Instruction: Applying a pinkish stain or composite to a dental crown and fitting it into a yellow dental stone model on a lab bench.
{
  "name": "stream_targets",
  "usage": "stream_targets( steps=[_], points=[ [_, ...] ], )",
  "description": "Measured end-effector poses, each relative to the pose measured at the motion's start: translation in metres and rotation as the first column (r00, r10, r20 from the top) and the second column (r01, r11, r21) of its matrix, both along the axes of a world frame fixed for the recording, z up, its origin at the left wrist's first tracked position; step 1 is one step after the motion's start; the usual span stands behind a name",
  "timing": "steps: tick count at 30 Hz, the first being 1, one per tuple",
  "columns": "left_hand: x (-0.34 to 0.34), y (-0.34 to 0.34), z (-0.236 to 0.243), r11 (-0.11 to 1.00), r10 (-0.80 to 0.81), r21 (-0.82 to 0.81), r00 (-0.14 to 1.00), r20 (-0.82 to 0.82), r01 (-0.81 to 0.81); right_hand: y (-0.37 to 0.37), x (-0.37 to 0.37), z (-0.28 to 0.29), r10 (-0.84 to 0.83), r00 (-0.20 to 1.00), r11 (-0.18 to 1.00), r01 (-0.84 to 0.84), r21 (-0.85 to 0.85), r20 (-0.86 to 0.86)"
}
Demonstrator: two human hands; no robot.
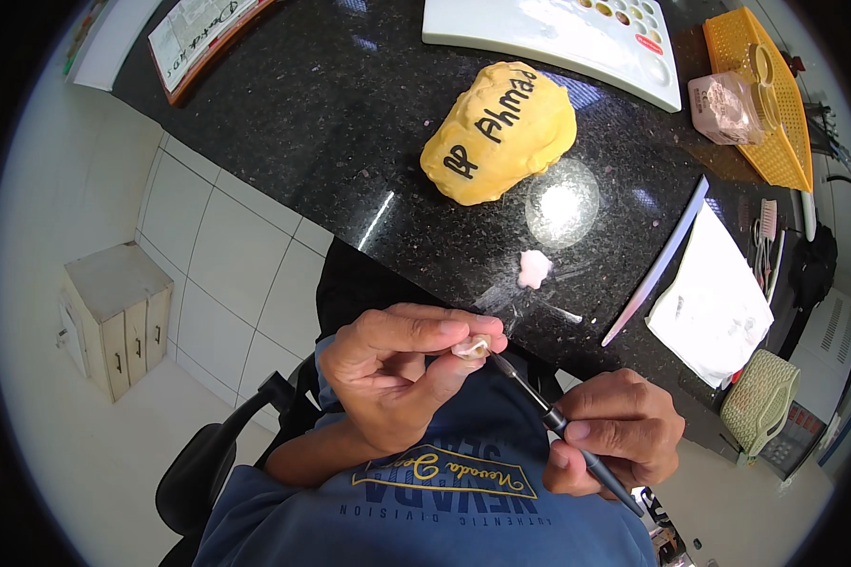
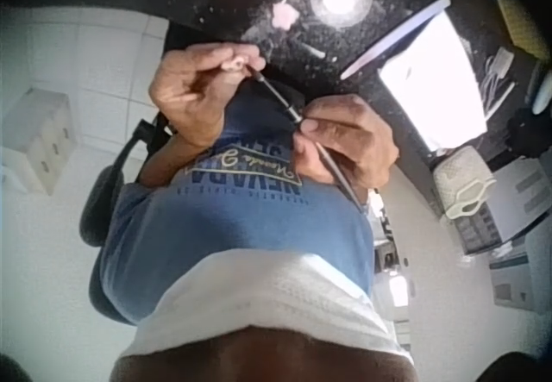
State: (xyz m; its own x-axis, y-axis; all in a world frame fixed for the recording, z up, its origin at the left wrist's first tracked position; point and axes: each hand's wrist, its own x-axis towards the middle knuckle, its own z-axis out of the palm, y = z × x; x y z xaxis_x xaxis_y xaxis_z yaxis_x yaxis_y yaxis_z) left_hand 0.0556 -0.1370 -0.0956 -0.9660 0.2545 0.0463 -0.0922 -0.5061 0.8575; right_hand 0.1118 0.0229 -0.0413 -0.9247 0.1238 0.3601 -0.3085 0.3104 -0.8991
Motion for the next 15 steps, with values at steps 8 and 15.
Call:
stream_targets(
  steps=[8,15],
  points=[
    [-0.0002,-0.0018,-0.0011,0.985,-0.044,-0.171,0.996,-0.083,0.029,0.0005,-0.0006,0.0002,0.007,1.0,1.0,-0.008,0.023,0.004],
    [-0.0009,-0.0008,-0.0015,1.0,-0.019,0.023,1.0,-0.024,0.02,0.0033,-0.0006,0.0028,0.029,1.0,1.0,-0.029,0.007,0.011]
  ],
)
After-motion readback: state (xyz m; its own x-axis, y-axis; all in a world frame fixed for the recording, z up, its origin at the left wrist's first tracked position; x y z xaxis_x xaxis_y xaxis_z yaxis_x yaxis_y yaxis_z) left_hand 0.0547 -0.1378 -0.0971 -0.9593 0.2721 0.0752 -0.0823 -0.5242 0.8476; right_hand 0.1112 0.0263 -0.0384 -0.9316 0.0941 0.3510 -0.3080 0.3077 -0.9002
